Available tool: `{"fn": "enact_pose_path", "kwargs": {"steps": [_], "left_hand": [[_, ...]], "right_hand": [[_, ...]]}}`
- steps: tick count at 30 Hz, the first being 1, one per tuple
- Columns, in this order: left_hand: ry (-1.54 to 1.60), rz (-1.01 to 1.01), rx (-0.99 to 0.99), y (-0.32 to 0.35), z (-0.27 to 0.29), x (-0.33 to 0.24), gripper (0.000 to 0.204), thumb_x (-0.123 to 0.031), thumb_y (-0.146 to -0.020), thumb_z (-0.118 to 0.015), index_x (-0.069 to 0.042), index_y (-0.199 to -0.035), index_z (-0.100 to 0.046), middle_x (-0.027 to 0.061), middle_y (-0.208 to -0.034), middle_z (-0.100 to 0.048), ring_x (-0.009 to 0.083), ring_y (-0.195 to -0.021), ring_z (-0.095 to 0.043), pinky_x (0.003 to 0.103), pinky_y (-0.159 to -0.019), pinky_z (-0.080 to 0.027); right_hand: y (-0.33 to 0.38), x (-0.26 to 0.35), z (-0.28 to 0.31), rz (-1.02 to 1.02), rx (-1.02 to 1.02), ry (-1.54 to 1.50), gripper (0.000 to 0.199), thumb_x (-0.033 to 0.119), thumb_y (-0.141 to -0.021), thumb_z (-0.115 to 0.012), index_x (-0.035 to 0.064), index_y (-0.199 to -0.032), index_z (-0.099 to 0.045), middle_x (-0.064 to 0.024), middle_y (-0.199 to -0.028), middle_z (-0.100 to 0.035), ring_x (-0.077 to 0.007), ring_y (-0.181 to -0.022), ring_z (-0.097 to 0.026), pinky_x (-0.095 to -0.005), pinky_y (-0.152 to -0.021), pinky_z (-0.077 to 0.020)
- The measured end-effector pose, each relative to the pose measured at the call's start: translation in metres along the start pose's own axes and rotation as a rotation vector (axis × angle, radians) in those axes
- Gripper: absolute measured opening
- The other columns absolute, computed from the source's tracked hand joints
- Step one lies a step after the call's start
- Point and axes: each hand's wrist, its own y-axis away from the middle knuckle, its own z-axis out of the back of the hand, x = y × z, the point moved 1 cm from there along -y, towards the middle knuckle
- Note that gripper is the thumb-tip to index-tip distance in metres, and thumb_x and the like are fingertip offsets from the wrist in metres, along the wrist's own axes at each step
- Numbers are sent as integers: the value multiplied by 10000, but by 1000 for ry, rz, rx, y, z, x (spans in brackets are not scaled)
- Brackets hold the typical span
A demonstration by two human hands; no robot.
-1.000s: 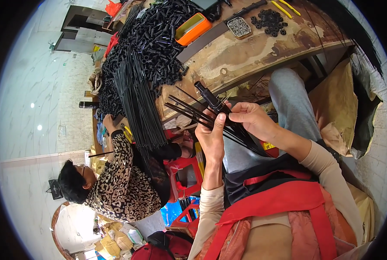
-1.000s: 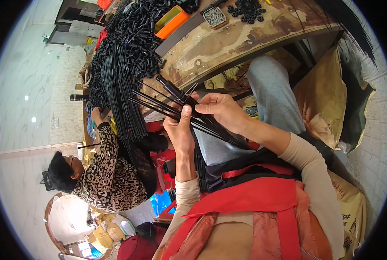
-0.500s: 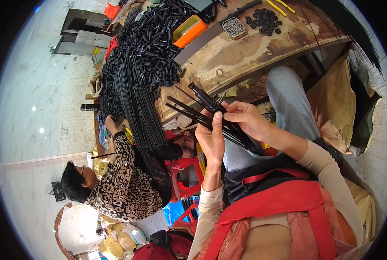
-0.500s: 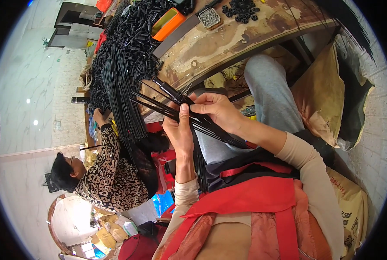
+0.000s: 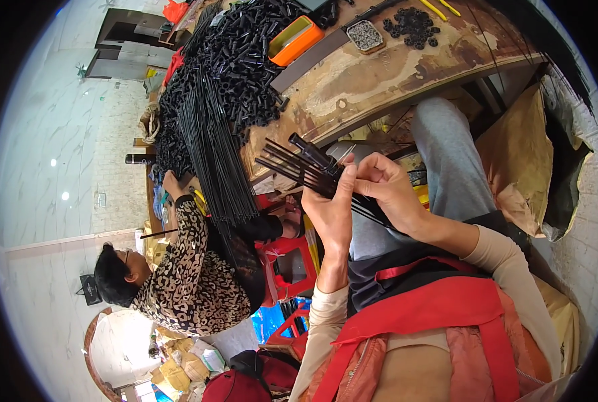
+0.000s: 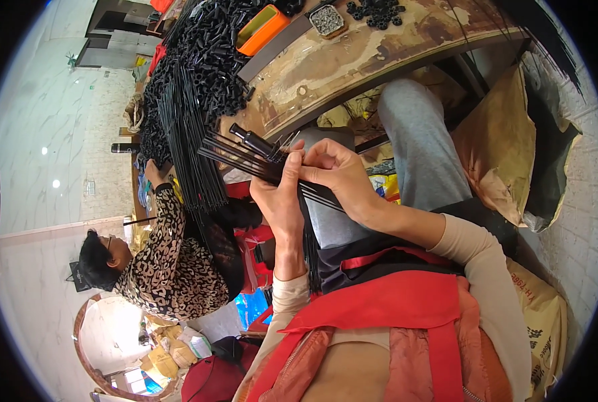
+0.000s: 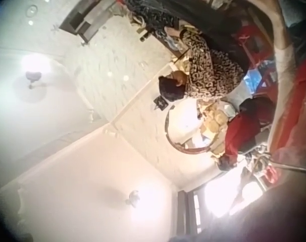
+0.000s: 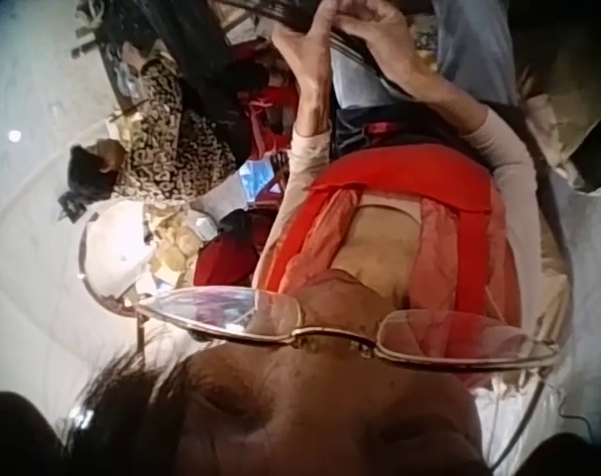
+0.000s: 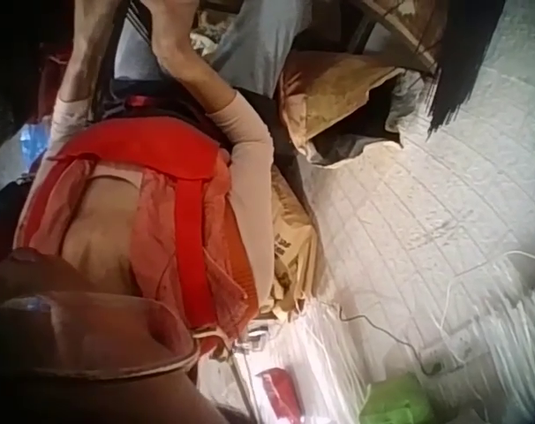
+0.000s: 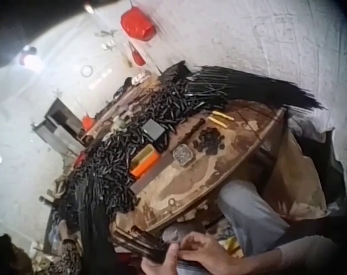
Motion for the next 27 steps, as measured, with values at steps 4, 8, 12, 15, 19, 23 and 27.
{"fn": "enact_pose_path", "kwargs": {"steps": [4, 8, 12, 15, 19, 23, 27], "left_hand": [[132, 106, 32, -8, 9, 1, 251, -44, -824, -758, 21, -1040, -647, 97, -979, -704, 146, -897, -654, 286, -846, -514], [183, 84, 58, -8, 11, 2, 270, -56, -822, -762, 22, -1054, -649, 113, -1000, -706, 164, -919, -659, 303, -868, -519], [248, 107, 103, -7, 14, 5, 259, -51, -821, -761, 20, -1048, -656, 118, -1007, -707, 167, -935, -659, 309, -881, -515], [181, 94, 100, -6, 12, 1, 240, -49, -824, -759, 26, -1030, -661, 123, -1007, -708, 163, -939, -658, 303, -873, -513], [34, 57, 28, 0, 2, -9, 186, -29, -848, -730, 45, -1003, -660, 124, -995, -711, 143, -914, -654, 281, -851, -509], [0, 47, -24, 3, -2, -10, 171, -19, -859, -713, 55, -1003, -659, 126, -996, -710, 137, -907, -651, 275, -852, -508], [166, 93, 78, -5, 3, -4, 197, -34, -852, -724, 50, -1018, -662, 136, -1008, -707, 165, -929, -662, 295, -874, -509]], "right_hand": [[-4, 7, -2, 11, 71, 33, 166, -16, -876, -662, 75, -915, -529, 33, -866, -558, -58, -878, -555, -217, -824, -439], [-8, -1, 2, 26, 87, 42, 155, -22, -874, -660, 70, -942, -555, 20, -938, -588, -70, -918, -560, -237, -853, -438], [-8, -2, 12, -148, 79, -98, 182, -28, -870, -656, 62, -1012, -586, -13, -1101, -623, -100, -1023, -591, -256, -938, -439], [-13, -4, 16, -170, 100, -191, 228, -30, -860, -662, 57, -1059, -592, -30, -1169, -618, -123, -1080, -596, -272, -996, -430], [-17, -8, 23, -259, 112, -268, 237, -37, -860, -658, 54, -1070, -595, -28, -1192, -609, -128, -1078, -600, -272, -995, -436], [-14, -9, 22, -206, 156, -253, 165, -11, -887, -646, 53, -1033, -602, -21, -1177, -609, -111, -1060, -598, -262, -968, -449], [-5, -7, 12, 14, 60, -32, 77, 89, -910, -670, 52, -956, -621, 5, -932, -635, -63, -881, -579, -214, -814, -455]]}}
